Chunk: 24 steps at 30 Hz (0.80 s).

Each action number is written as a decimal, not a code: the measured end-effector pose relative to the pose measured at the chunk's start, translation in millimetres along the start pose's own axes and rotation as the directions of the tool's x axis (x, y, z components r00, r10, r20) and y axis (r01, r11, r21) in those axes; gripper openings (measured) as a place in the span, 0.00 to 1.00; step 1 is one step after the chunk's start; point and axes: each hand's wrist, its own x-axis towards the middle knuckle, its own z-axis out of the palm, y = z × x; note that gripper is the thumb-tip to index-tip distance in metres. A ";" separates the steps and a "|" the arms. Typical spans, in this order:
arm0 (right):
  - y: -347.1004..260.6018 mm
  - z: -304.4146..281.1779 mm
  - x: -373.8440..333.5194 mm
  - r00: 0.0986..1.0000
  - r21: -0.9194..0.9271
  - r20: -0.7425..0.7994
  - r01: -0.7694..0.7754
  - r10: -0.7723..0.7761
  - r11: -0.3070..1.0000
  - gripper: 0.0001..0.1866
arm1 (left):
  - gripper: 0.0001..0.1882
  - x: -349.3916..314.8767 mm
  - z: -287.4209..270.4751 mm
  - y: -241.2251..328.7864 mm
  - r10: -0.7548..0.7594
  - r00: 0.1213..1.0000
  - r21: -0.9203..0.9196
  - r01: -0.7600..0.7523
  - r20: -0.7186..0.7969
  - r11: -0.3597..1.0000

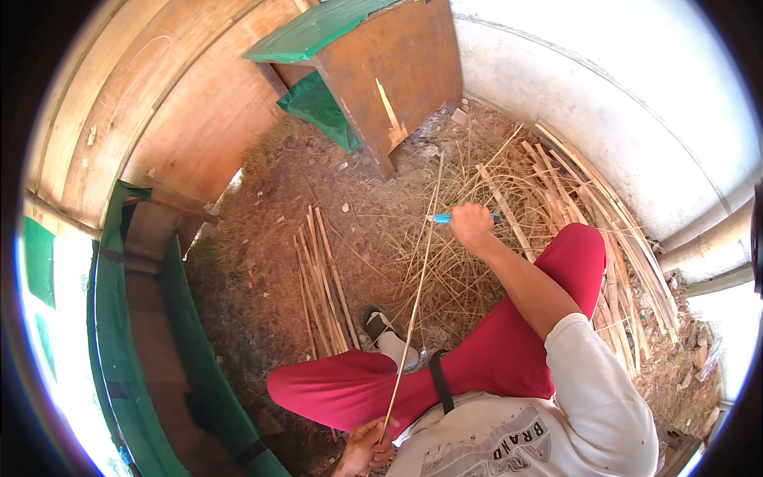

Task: The person sits on the ground and uses a knife to shave thin strips from a long bamboo stick. They repeatedly scrape the blade along the stick to remove thin layers, creating a pile of shavings on the ground.

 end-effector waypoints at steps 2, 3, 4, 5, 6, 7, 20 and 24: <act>-0.1 1.2 3.5 0.996 0.000 0.064 -0.067 0.067 0.998 0.10 | 0.17 -9.5 -9.7 -7.5 -0.040 0.999 -0.031 0.040 0.014 0.999; 2.8 1.5 5.8 0.994 -0.011 0.061 -0.087 0.088 0.996 0.10 | 0.17 -12.8 -14.9 -11.8 -0.057 0.998 -0.042 0.057 0.015 0.997; 8.1 4.3 8.0 0.993 -0.018 0.057 -0.105 0.106 0.994 0.10 | 0.17 -16.8 -19.9 -15.4 -0.075 0.997 -0.057 0.076 0.017 0.995; 13.7 7.0 10.3 0.991 -0.025 0.052 -0.122 0.124 0.992 0.10 | 0.17 -22.6 -24.6 -21.2 -0.086 0.996 -0.066 0.087 0.009 0.994; 20.5 12.6 13.5 0.989 -0.040 0.048 -0.136 0.138 0.990 0.10 | 0.16 -26.8 -27.9 -23.7 -0.095 0.995 -0.076 0.095 0.000 0.993; 28.3 17.6 16.3 0.987 -0.055 0.042 -0.150 0.153 0.987 0.09 | 0.16 -30.6 -32.0 -26.1 -0.104 0.995 -0.090 0.103 -0.004 0.991; 67.0 33.1 24.6 0.888 -0.226 0.249 -0.334 0.386 0.915 0.09 | 0.17 -77.1 -94.1 -57.9 -0.057 0.990 -0.203 0.030 -0.129 0.979; 61.4 35.5 27.2 0.900 -0.231 0.242 -0.309 0.362 0.923 0.09 | 0.17 -68.7 -116.6 -55.1 0.008 0.993 -0.181 -0.029 -0.120 0.983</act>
